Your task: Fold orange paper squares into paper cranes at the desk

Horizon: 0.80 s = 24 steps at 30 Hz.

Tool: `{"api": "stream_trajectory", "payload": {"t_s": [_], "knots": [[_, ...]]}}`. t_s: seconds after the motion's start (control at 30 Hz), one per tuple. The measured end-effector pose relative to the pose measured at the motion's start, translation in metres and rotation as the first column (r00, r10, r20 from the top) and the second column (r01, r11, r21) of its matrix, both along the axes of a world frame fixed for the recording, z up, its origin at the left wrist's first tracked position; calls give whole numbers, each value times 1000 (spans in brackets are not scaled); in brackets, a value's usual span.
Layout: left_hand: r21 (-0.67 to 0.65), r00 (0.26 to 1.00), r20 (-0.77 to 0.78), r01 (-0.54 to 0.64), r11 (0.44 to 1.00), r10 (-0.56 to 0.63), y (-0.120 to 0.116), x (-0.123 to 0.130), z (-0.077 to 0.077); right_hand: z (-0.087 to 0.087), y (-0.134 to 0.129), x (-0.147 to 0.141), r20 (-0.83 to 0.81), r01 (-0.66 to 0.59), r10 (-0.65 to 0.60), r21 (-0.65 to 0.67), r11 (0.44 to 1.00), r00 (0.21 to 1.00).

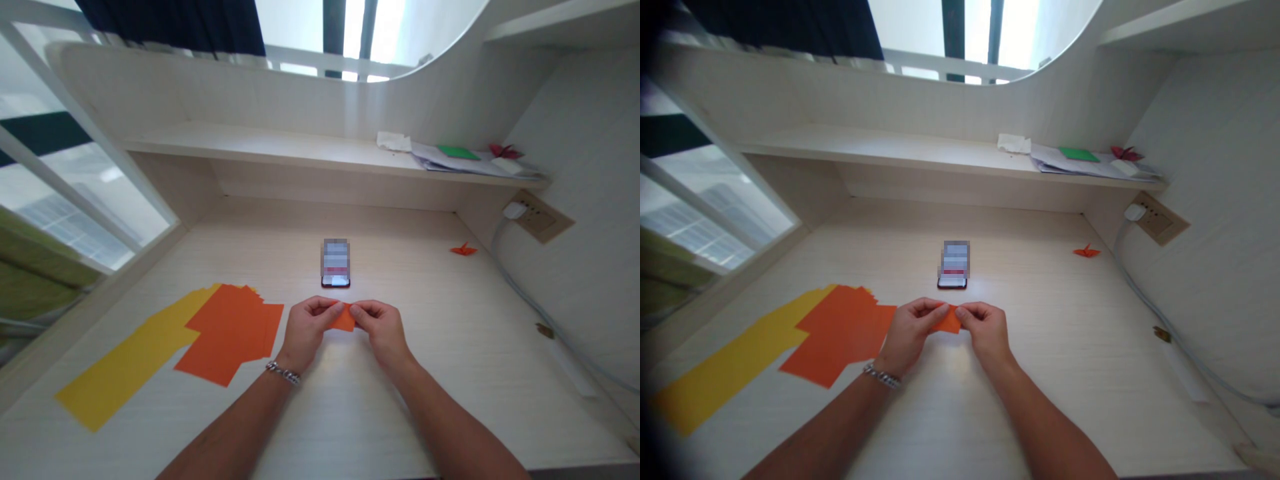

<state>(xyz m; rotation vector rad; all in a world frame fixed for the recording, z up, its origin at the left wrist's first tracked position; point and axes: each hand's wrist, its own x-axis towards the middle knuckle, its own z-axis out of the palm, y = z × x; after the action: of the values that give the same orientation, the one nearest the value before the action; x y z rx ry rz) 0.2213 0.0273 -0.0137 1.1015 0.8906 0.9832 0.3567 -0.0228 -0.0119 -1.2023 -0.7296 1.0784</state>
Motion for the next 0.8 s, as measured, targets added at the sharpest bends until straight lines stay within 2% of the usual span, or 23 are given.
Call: {"api": "stream_trajectory", "payload": {"t_s": [0.13,0.27,0.37,0.6,0.8], "knots": [[9,1000,-8,-19,1000,19,1,0,1,1,1,-2,-22,-5,5,-17,1000,1000],[37,993,-31,-109,993,110,3,-1,4,2,1,-4,-23,-106,105,-99,989,994],[34,990,-21,-136,990,137,4,-1,6,2,0,-5,-32,-151,148,-129,980,988],[2,994,38,-104,995,104,4,1,1,0,0,-1,-46,-115,111,-101,988,993],[-20,997,59,-44,999,45,5,-2,2,1,0,-1,166,-19,18,6,1000,986]]}}
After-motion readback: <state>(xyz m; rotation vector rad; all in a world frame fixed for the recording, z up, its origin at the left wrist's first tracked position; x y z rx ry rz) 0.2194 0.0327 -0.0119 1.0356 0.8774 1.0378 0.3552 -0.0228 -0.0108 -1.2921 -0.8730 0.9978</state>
